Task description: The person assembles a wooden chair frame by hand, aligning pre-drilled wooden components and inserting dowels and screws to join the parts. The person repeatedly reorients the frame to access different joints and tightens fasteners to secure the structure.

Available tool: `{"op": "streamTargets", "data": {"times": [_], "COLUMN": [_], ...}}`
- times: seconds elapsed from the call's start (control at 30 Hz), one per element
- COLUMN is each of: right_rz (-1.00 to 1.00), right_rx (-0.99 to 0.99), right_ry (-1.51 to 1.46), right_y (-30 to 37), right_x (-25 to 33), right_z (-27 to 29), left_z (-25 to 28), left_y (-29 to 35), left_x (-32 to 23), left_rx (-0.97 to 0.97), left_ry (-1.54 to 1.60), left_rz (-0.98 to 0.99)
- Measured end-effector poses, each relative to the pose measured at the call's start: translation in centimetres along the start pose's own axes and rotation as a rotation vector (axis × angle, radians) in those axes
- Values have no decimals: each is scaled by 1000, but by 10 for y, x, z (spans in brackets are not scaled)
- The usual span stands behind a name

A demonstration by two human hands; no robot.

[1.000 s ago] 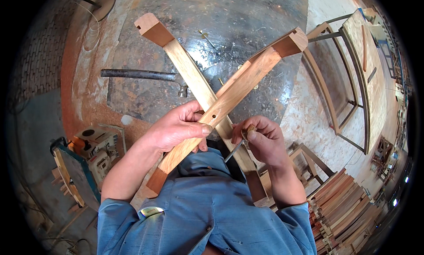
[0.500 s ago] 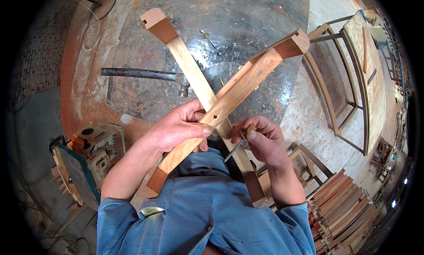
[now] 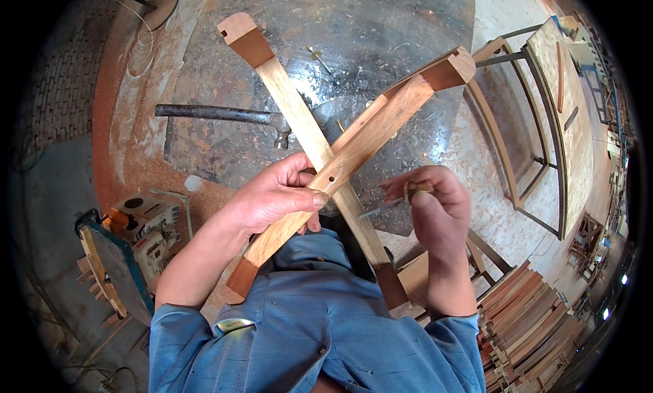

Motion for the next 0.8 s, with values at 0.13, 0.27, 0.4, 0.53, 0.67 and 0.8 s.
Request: {"op": "streamTargets", "data": {"times": [0.13, 0.27, 0.4, 0.53, 0.67, 0.8], "right_rz": [210, 185, 221, 236, 258, 332], "right_rx": [30, 136, 176, 195, 218, 262], "right_ry": [467, 752, 788, 851, 905, 1029], "right_y": [-15, -27, -32, -36, -40, -46], "right_x": [24, 25, 18, 22, 21, 24], "right_z": [-21, -28, -32, -36, -37, -43], "left_z": [0, -2, 0, 0, -1, -1], "left_y": [-2, -2, -2, -2, -1, -1], "left_x": [3, 1, 3, 3, 3, 3], "left_rx": [12, 3, 12, 13, 8, 7], "left_ry": [22, 23, 16, 21, 20, 16], "left_rz": [-22, -28, -30, -37, -42, -33]}}
Point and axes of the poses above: each hand's wrist, its own y-axis away from the middle knuckle, its own z-axis out of the back of the hand, x = y × z, the point moved 1 cm from there along -y, towards the middle knuckle, and after that the axes turned 13 degrees about x, right-handed, at the moved point
